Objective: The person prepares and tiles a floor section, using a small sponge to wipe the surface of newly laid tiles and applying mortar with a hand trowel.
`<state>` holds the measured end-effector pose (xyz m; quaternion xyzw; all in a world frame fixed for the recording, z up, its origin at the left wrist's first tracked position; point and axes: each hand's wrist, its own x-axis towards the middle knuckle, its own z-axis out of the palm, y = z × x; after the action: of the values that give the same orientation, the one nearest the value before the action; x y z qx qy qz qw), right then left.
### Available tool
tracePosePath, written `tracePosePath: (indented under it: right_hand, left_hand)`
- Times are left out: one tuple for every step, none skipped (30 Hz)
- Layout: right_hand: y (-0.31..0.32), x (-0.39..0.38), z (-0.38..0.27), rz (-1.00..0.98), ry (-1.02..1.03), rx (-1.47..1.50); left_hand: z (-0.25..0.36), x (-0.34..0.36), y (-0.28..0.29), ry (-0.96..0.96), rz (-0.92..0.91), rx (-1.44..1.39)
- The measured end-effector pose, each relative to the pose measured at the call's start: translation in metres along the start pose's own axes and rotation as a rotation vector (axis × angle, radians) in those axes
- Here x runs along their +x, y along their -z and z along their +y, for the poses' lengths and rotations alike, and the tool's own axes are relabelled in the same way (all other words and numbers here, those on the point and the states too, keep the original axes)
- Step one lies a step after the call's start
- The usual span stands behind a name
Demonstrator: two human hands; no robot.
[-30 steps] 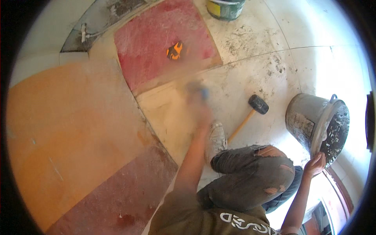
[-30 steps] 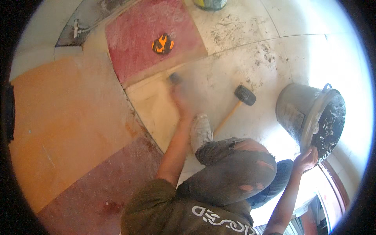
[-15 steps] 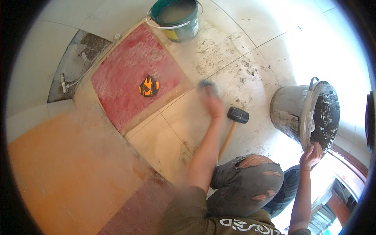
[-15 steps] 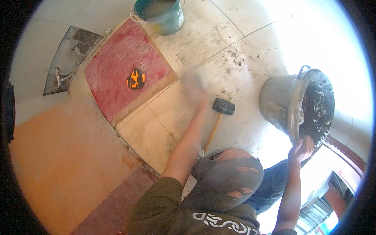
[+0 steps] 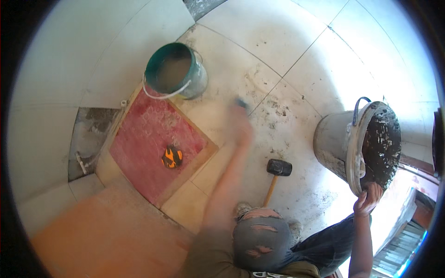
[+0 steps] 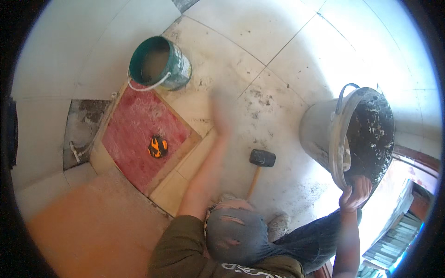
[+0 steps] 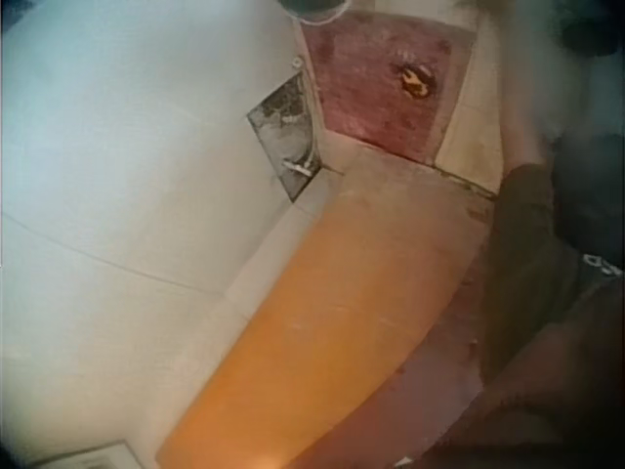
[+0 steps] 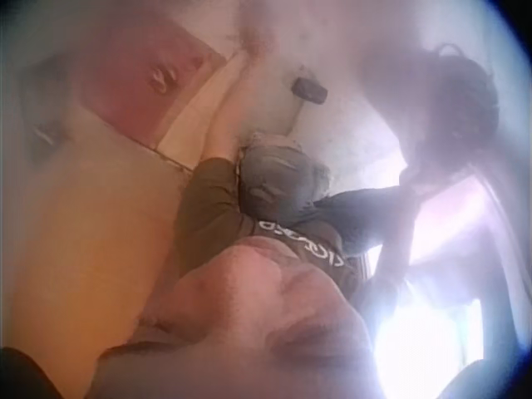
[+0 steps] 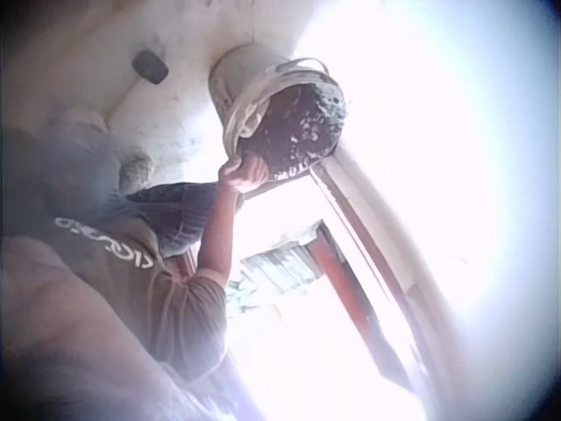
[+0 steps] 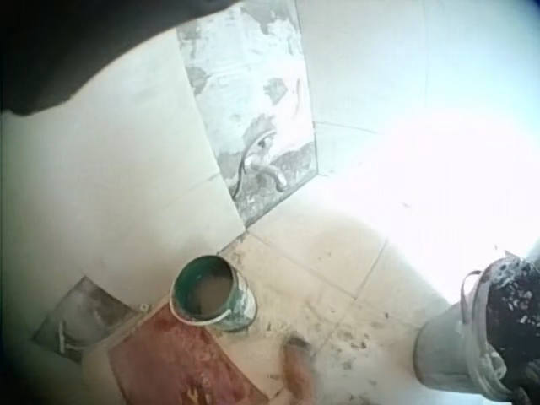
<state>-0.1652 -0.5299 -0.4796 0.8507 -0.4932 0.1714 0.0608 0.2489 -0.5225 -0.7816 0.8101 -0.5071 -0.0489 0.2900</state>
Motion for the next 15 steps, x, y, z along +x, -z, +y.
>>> tracePosePath:
  right_hand:
    - [0.004, -0.007, 0.009, -0.029, -0.022, -0.014]
    - [0.005, -0.009, 0.012, -0.055, -0.036, -0.006]
    - [0.002, -0.005, 0.012, -0.043, -0.051, -0.012]
    - [0.004, -0.004, 0.014, -0.057, -0.036, -0.034]
    - [0.005, -0.003, 0.013, -0.075, -0.021, -0.05]
    - [0.009, -0.001, 0.011, -0.071, -0.045, -0.04]
    - [0.012, 0.002, 0.011, -0.073, -0.064, -0.065]
    - [0.011, 0.004, 0.008, -0.068, -0.065, -0.041]
    - [0.011, 0.006, 0.007, -0.065, -0.065, -0.026]
    - [0.009, 0.005, 0.009, -0.04, -0.051, -0.029]
    - [0.007, 0.008, 0.008, -0.034, -0.066, -0.04]
    - [0.006, 0.011, 0.006, -0.034, -0.052, -0.014]
    - [0.003, 0.015, 0.001, -0.043, -0.03, 0.024]
    - [-0.003, 0.018, -0.002, -0.017, -0.031, 0.041]
    - [0.006, 0.007, 0.009, -0.042, -0.061, -0.03]
  left_hand:
    - [0.04, -0.012, -0.019, -0.139, -0.12, -0.028]
    - [0.044, -0.009, -0.02, 0.006, -0.103, -0.387]
    - [0.045, -0.003, -0.019, 0.136, -0.026, -0.746]
    - [0.033, 0.008, -0.009, 0.161, 0.086, -0.755]
    - [0.019, 0.019, 0.004, 0.184, 0.2, -0.755]
    - [0.007, 0.041, 0.025, 0.132, 0.276, -0.441]
    - [-0.006, 0.06, 0.041, 0.072, 0.361, -0.109]
    - [-0.017, 0.073, 0.046, 0.146, 0.34, -0.015]
    - [-0.019, 0.083, 0.04, 0.22, 0.316, 0.071]
    - [-0.012, 0.089, 0.029, 0.204, 0.3, 0.061]
    - [0.0, 0.1, 0.017, 0.166, 0.268, 0.052]
    - [0.014, 0.11, 0.004, 0.129, 0.239, 0.044]
    - [0.024, 0.11, -0.012, 0.018, 0.171, -0.137]
    - [0.04, 0.107, -0.026, -0.096, 0.105, -0.313]
    - [0.113, 0.086, -0.036, -0.106, -0.109, -0.571]
